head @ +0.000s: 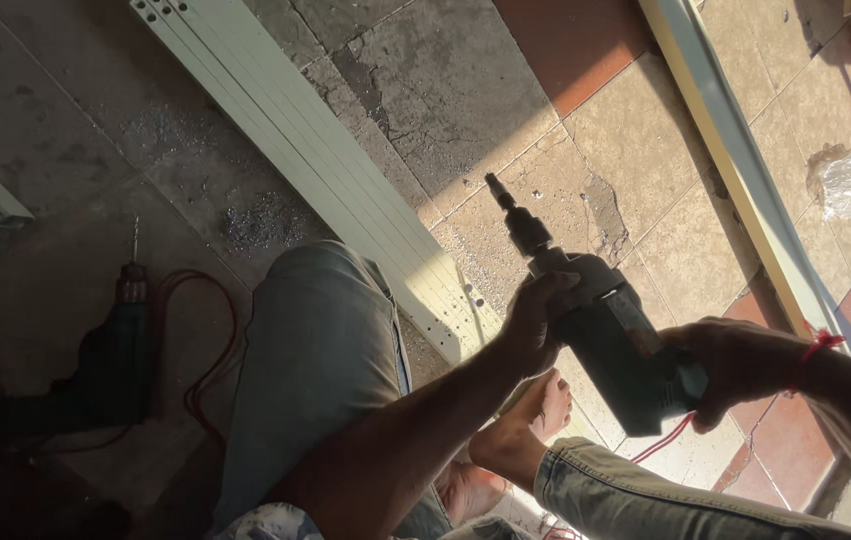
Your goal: The person sits on the floor and uses a power drill to create holes in a long, white metal profile. They repeatedly insert small metal pins into the drill chuck and drill them into the profile.
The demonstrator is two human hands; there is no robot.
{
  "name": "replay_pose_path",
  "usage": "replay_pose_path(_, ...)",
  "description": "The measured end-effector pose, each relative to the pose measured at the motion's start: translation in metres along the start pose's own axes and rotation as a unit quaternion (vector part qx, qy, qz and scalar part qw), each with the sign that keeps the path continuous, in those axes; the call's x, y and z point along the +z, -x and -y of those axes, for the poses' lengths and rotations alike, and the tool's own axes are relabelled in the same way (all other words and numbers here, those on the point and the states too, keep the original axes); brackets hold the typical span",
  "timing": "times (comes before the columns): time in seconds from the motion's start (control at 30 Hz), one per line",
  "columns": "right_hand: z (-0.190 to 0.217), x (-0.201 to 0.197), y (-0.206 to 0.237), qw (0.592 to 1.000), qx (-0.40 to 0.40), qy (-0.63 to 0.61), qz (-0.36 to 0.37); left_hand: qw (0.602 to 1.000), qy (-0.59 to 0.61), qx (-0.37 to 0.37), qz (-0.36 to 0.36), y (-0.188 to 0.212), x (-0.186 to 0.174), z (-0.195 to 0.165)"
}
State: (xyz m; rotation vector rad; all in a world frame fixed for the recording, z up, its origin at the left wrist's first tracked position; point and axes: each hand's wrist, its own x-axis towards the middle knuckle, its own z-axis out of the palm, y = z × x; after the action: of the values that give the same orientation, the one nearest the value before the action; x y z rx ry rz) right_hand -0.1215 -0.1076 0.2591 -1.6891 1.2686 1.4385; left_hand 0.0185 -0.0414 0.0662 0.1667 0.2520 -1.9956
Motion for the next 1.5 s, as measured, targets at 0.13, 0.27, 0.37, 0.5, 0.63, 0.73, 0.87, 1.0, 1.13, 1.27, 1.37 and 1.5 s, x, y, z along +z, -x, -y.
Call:
replay_pose_path(0.13,0.004,0.038,-0.03,0.998,0.022,0.055,-0.03,0.972,-0.211,0.06,0.079,-0.001,0.012,-0.004)
replay_pose_path(0.27,-0.008,0.04,-0.042,0.992,0.013,0.075,-0.098,0.912,-0.359,0.106,0.169,0.01,0.019,-0.004)
replay_pose_path(0.37,-0.025,0.023,-0.04,0.982,-0.041,0.006,-0.184,0.823,-0.536,0.145,0.118,0.015,0.019,-0.007)
replay_pose_path(0.5,-0.034,0.011,-0.032,0.962,-0.073,-0.021,-0.26,0.845,-0.49,0.148,0.155,0.014,0.016,-0.011)
replay_pose_path(0.63,-0.013,0.021,-0.018,0.98,-0.109,0.052,-0.156,0.906,-0.361,0.134,0.175,0.005,0.008,-0.009)
replay_pose_path(0.73,0.007,0.023,0.012,0.995,-0.071,0.053,-0.044,0.992,-0.082,0.06,0.072,0.005,-0.001,0.001)
replay_pose_path(0.87,0.032,0.002,0.046,0.987,0.006,0.101,-0.122,0.992,0.115,-0.01,-0.046,0.022,-0.004,0.025)
replay_pose_path(1.0,0.055,-0.002,0.049,0.986,0.031,0.09,-0.134,0.98,0.063,-0.095,-0.161,0.041,0.0,0.045)
replay_pose_path(1.13,0.057,0.006,0.041,0.978,-0.087,0.024,-0.186,0.976,0.051,-0.089,-0.193,0.049,0.001,0.049)
replay_pose_path(1.27,0.05,0.01,0.033,0.967,-0.105,-0.03,-0.229,0.967,0.056,-0.095,-0.228,0.05,0.002,0.047)
replay_pose_path(1.37,0.05,0.01,0.031,0.971,-0.085,-0.026,-0.22,0.968,0.022,-0.081,-0.235,0.05,0.004,0.045)
replay_pose_path(1.5,0.052,0.008,0.029,0.969,-0.093,-0.007,-0.229,0.968,0.02,-0.087,-0.234,0.051,0.007,0.042)
